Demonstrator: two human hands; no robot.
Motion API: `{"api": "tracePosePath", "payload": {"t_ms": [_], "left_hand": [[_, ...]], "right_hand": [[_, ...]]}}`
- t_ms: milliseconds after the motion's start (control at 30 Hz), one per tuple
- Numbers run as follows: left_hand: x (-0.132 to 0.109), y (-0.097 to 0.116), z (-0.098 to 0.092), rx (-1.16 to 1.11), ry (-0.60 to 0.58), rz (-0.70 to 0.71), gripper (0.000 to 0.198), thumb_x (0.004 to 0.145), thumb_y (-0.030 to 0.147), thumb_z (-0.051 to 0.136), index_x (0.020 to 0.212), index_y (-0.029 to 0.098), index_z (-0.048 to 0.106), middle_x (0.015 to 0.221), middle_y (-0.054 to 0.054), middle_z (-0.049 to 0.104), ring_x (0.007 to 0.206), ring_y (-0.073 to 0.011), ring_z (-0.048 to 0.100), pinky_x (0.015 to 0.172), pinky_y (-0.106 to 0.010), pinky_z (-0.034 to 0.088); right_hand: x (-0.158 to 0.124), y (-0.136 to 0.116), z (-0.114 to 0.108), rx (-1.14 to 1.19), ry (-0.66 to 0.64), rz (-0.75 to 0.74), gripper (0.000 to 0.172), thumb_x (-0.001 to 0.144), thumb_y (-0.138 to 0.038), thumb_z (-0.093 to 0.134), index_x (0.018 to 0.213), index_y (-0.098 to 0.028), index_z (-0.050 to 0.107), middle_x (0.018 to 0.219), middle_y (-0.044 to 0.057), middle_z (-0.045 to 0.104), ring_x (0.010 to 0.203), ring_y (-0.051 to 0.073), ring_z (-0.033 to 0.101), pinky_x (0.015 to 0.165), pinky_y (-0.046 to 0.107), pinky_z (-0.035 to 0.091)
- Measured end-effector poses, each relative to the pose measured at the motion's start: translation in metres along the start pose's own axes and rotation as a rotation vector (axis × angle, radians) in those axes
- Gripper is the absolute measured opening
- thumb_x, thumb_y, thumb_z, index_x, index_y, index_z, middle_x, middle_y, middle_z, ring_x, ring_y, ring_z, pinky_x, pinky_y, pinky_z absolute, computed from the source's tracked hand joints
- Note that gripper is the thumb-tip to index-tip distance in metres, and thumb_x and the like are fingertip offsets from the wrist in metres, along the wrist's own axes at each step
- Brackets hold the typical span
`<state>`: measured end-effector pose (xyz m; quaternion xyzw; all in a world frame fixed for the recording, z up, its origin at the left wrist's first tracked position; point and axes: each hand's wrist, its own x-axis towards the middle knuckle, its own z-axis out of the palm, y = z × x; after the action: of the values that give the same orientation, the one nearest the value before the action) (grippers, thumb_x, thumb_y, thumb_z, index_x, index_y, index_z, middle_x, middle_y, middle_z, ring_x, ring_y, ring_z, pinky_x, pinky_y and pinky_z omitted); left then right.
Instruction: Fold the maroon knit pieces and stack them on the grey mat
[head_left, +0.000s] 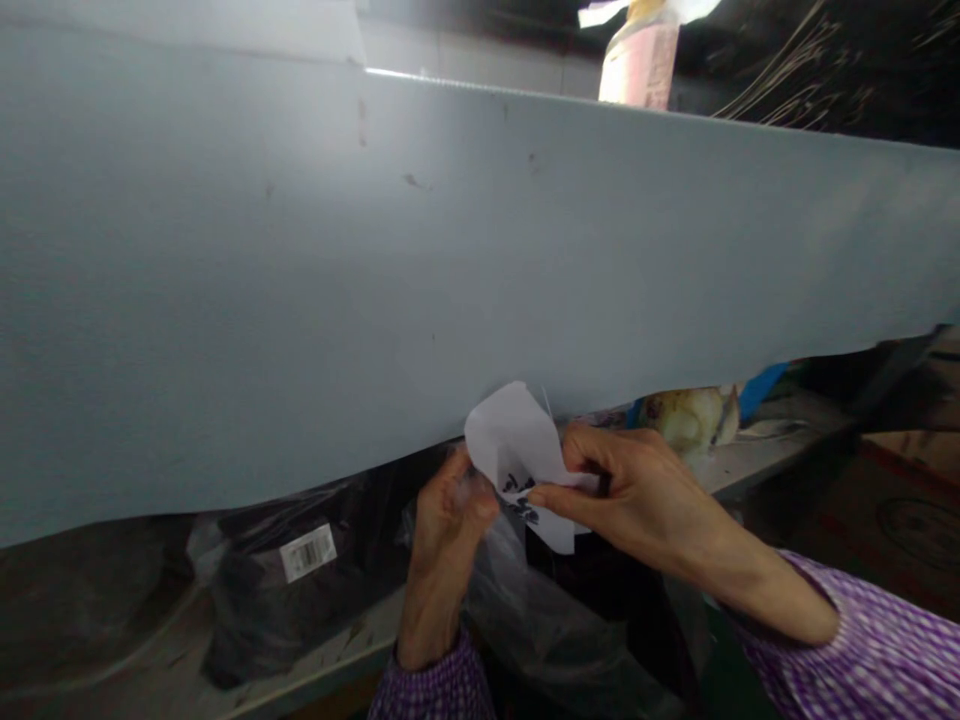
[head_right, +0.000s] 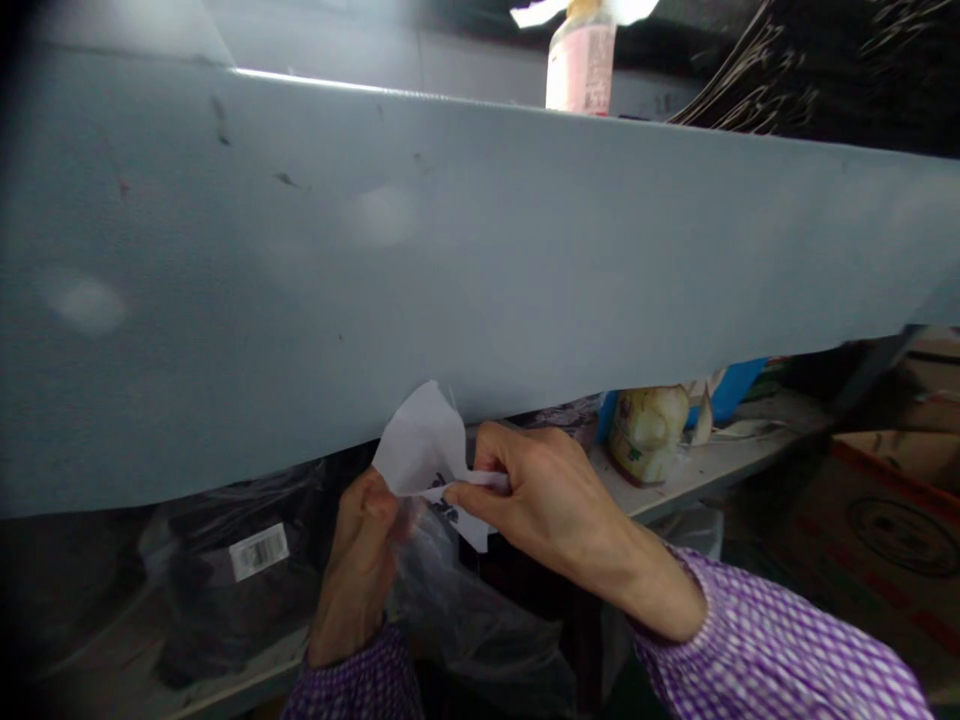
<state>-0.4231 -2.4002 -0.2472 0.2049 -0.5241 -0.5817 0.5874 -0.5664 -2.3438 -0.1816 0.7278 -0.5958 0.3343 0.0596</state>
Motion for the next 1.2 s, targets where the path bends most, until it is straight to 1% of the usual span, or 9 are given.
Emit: {"api": "tracePosePath", "payload": {"t_ms": [133,233,333,400,467,567,700,933,1200], "left_hand": [[0.003,0.002,-0.004,0.071,-0.143,0.077,0.052,0.072,0.055,0.064,0.107,0.017,0.063,0.093,-0.006,0.066,0.089,-0.0232,0.060,0.075,-0.031,0.048],[0.003,0.004,-0.004,0.098,-0.162,0.119,0.051,0.073,0.050,0.067,0.111,0.017,0.060,0.104,-0.008,0.063,0.101,-0.0248,0.057,0.087,-0.033,0.045],[0.000,0.005,0.000,0.062,-0.203,0.122,0.068,0.058,0.053,0.078,0.113,0.019,0.056,0.105,-0.007,0.060,0.101,-0.0253,0.057,0.084,-0.032,0.046],[-0.002,0.005,0.002,0.124,-0.191,0.085,0.067,0.058,0.049,0.079,0.113,0.020,0.055,0.105,-0.007,0.060,0.100,-0.0244,0.058,0.083,-0.031,0.047],[-0.004,0.005,0.002,0.236,-0.087,0.051,0.052,0.069,0.043,0.072,0.113,0.020,0.056,0.108,-0.007,0.062,0.100,-0.0230,0.058,0.086,-0.031,0.045],[-0.004,0.002,-0.001,0.265,0.051,-0.043,0.035,0.081,0.033,0.060,0.113,0.020,0.060,0.105,-0.007,0.066,0.094,-0.0215,0.062,0.085,-0.031,0.047],[-0.001,-0.002,-0.006,0.068,-0.017,-0.164,0.036,0.081,0.029,0.060,0.116,0.021,0.058,0.094,-0.004,0.070,0.084,-0.0200,0.065,0.077,-0.029,0.051],[0.002,-0.003,-0.005,-0.031,-0.070,-0.148,0.030,0.081,0.028,0.062,0.111,0.023,0.060,0.092,-0.002,0.070,0.085,-0.0177,0.065,0.073,-0.024,0.051],[0.003,-0.007,-0.006,-0.018,-0.045,-0.151,0.033,0.081,0.026,0.062,0.113,0.023,0.059,0.090,-0.002,0.069,0.078,-0.0162,0.065,0.063,-0.021,0.050]], "right_hand": [[-0.002,0.001,0.007,-0.184,0.017,-0.166,0.022,0.074,-0.023,0.071,0.067,-0.018,0.051,0.054,-0.006,0.053,0.045,0.008,0.045,0.045,0.021,0.025],[-0.003,0.006,0.010,-0.217,0.021,-0.175,0.019,0.076,-0.027,0.069,0.072,-0.018,0.053,0.058,-0.004,0.058,0.048,0.010,0.050,0.047,0.022,0.026],[-0.004,0.008,0.011,-0.278,0.026,-0.151,0.014,0.079,-0.027,0.065,0.074,-0.018,0.055,0.060,-0.002,0.060,0.050,0.012,0.053,0.049,0.023,0.026],[-0.004,0.006,0.011,-0.302,0.007,-0.148,0.015,0.082,-0.030,0.061,0.074,-0.018,0.056,0.062,0.001,0.061,0.052,0.013,0.053,0.049,0.025,0.024],[-0.003,0.004,0.008,-0.232,-0.038,-0.109,0.022,0.082,-0.035,0.061,0.071,-0.018,0.056,0.060,0.000,0.059,0.051,0.013,0.051,0.048,0.025,0.024],[0.000,0.005,0.000,0.106,-0.126,0.063,0.031,0.075,-0.045,0.068,0.067,-0.018,0.053,0.056,-0.003,0.052,0.049,0.010,0.046,0.045,0.022,0.027],[0.005,0.014,-0.013,0.511,-0.117,0.249,0.033,0.076,-0.047,0.063,0.065,-0.018,0.050,0.055,-0.005,0.047,0.047,0.008,0.041,0.041,0.019,0.029],[0.009,0.025,-0.014,0.546,-0.076,0.271,0.029,0.078,-0.041,0.063,0.066,-0.017,0.052,0.054,-0.006,0.046,0.042,0.005,0.035,0.037,0.019,0.025],[0.004,0.030,-0.010,0.564,-0.076,0.240,0.020,0.081,-0.038,0.061,0.079,-0.018,0.060,0.059,-0.005,0.051,0.045,0.005,0.040,0.038,0.017,0.029]]}}
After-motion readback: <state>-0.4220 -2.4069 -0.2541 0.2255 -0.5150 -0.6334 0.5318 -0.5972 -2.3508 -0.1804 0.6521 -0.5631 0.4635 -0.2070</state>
